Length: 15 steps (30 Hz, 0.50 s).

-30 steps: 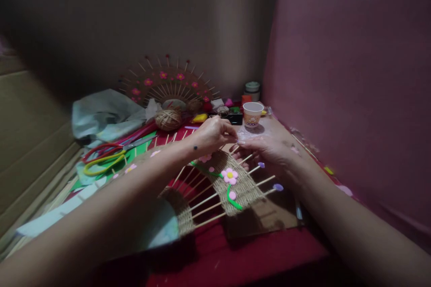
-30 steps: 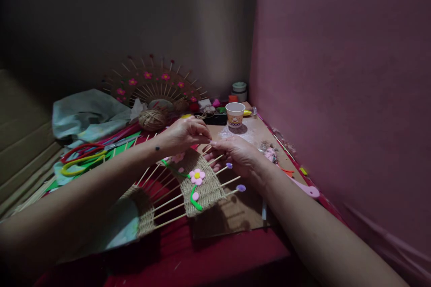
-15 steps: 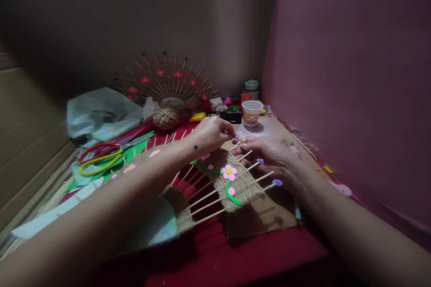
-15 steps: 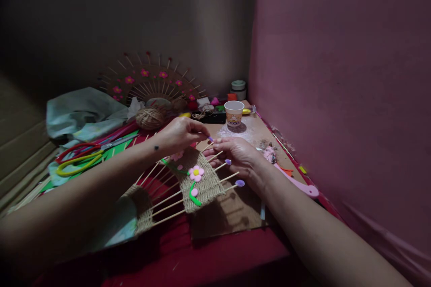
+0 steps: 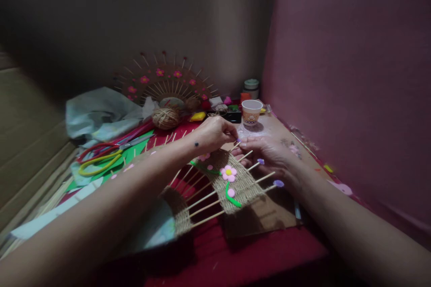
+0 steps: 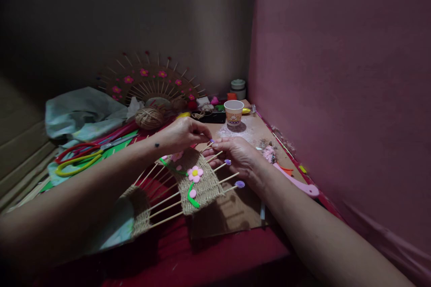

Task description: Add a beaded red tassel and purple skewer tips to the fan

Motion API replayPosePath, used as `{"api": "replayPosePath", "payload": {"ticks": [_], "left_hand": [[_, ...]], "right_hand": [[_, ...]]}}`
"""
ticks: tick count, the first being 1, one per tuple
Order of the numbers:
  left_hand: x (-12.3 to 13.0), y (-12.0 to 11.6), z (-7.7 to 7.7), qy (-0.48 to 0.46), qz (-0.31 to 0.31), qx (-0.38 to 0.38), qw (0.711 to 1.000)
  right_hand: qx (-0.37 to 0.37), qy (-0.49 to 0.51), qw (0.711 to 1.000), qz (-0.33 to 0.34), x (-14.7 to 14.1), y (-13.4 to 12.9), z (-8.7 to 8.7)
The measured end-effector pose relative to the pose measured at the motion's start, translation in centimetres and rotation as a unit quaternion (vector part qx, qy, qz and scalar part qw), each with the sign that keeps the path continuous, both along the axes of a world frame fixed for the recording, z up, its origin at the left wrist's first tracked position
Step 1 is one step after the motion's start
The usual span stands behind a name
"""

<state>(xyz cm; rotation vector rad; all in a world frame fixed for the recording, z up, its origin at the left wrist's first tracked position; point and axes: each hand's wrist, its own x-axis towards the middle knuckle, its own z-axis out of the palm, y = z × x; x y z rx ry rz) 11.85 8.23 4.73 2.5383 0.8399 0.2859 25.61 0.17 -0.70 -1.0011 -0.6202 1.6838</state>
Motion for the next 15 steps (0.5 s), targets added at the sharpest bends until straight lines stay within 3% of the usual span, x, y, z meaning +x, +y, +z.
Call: {"api": "replayPosePath", "payload": {"ticks": [9,15], "left_hand": [[0.07,0.69,-0.20,0.008,-0.020,0.002,1.000],[-0.06,0.17,0.44,0.022,-0.045,-0.008,0.999]], "right_hand": [[0.020,-0.022,1.000,-0.001,0.27,-0.20,-0.24],[0.023,-0.027,0.999,-0.005,0.15,-0.19,0.00]]}}
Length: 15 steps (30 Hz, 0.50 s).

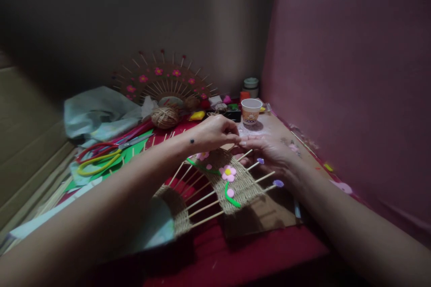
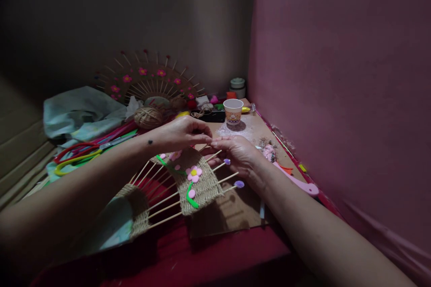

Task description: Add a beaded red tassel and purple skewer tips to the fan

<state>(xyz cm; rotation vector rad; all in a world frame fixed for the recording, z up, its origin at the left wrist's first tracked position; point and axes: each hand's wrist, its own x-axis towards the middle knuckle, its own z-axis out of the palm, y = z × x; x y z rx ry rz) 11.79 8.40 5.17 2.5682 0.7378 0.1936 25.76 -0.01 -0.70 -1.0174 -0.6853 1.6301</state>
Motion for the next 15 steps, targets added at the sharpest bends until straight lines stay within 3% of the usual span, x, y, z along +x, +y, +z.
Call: {"api": "replayPosePath", "payload": {"ticks": [6,12,15], "left_hand": [[0.2,-0.8,0.5,0.012,0.010,0.029,0.999],[0.4,-1.2,0.4,0.036,-0.003,0.087,0.996],[0.5,-1.4,0.5,0.046,0.015,0.078,0.996]], "right_hand": [[-0.009,0.016,1.000,-0.013,-0.3,-0.3,0.6],[-0.027,0.025,0.999,-0.036,-0.4,0.0,0.3],[-0.030,0.030,0.998,-0.036,-0.3,0.1,0.1]]}}
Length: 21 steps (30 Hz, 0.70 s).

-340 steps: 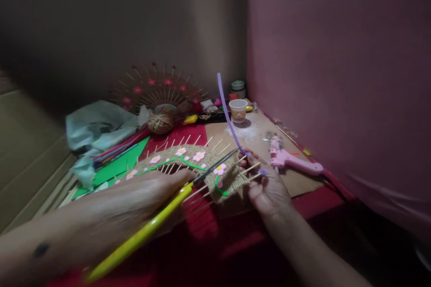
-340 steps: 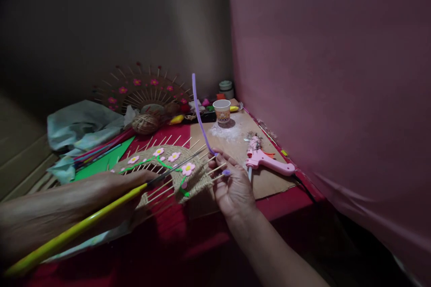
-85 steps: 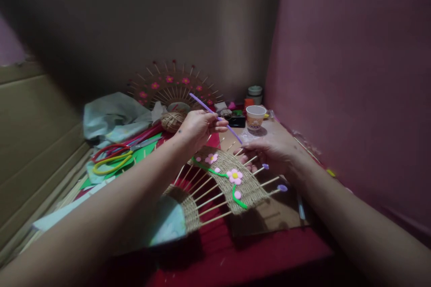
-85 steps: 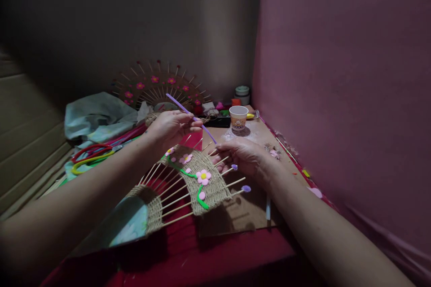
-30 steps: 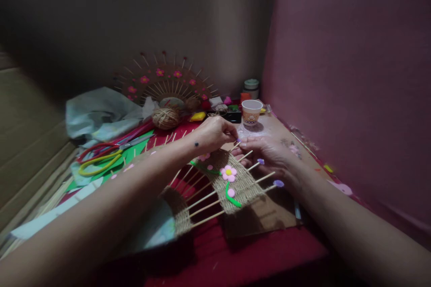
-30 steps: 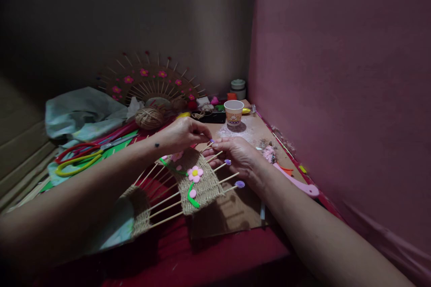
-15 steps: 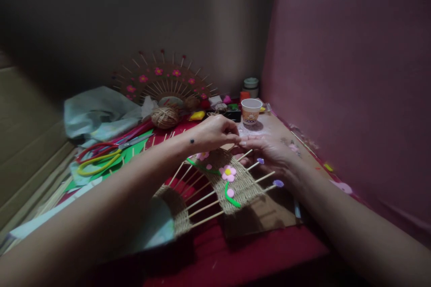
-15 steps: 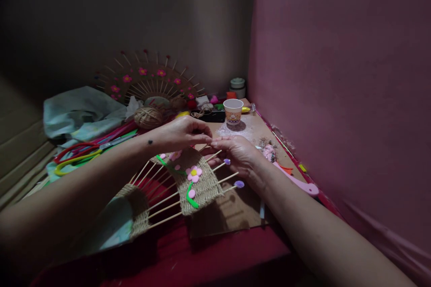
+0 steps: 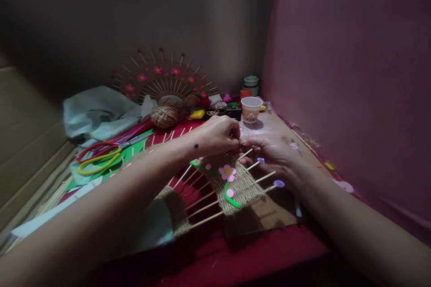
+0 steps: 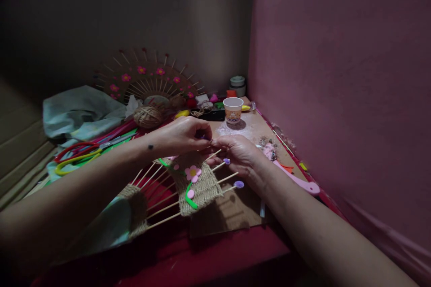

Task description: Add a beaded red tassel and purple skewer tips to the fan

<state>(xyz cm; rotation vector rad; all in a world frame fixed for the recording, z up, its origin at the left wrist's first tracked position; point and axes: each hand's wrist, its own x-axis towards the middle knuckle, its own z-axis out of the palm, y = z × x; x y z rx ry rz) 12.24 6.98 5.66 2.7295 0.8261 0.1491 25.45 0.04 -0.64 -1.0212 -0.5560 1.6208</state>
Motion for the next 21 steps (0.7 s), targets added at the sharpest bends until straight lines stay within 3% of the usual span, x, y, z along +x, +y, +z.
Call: {"api": "replayPosePath", "payload": {"ticks": [8,13,21], "left_hand": [[0.3,-0.2,0.3,0.012,0.083,-0.092,0.992],[0.2,0.1,-0.1,-0.036,0.136,-0.175,0.974],[-0.3,1.0,0.1,-0.046,0.122,-0.238,0.963]], "right_hand": [[-0.028,0.013,1.000,0.003,0.1,0.0,-0.2],[-0.023,0.034,0.999,-0.004,0.2,-0.2,0.2],[0.016,0.042,0.999,0.004,0.1,-0.4,0.3]]}}
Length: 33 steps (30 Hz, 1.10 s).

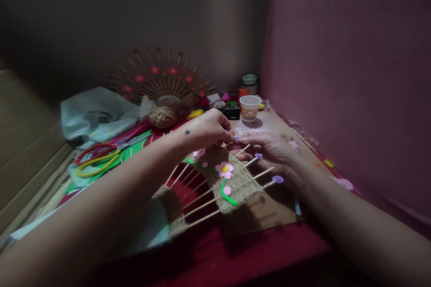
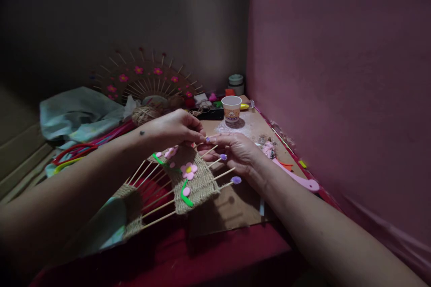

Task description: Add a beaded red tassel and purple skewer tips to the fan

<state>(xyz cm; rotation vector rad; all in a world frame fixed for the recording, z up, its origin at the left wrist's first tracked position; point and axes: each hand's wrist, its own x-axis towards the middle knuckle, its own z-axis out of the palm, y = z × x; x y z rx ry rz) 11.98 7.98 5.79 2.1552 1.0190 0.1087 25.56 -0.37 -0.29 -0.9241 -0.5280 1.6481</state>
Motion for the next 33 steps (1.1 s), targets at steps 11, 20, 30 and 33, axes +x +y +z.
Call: {"api": "replayPosePath", "payload": {"ticks": [11,20,30,33], "left_hand": [[-0.3,0.4,0.4,0.008,-0.011,0.006,1.000],[-0.2,0.0,0.7,0.015,-0.010,-0.010,1.000],[0.4,-0.6,0.9,0.035,-0.021,0.005,0.999],[0.4,-0.7,1.1,0.049,-0.012,0.008,0.999]], "right_hand": [[0.066,-0.001,0.997,0.029,0.1,-0.2,-0.2],[0.041,0.005,0.999,0.021,-0.1,-0.1,-0.5],[0.076,-0.043,0.996,0.024,-0.3,-0.4,-0.2],[0.076,-0.083,0.994,0.017,-0.4,-0.4,-0.1]]}}
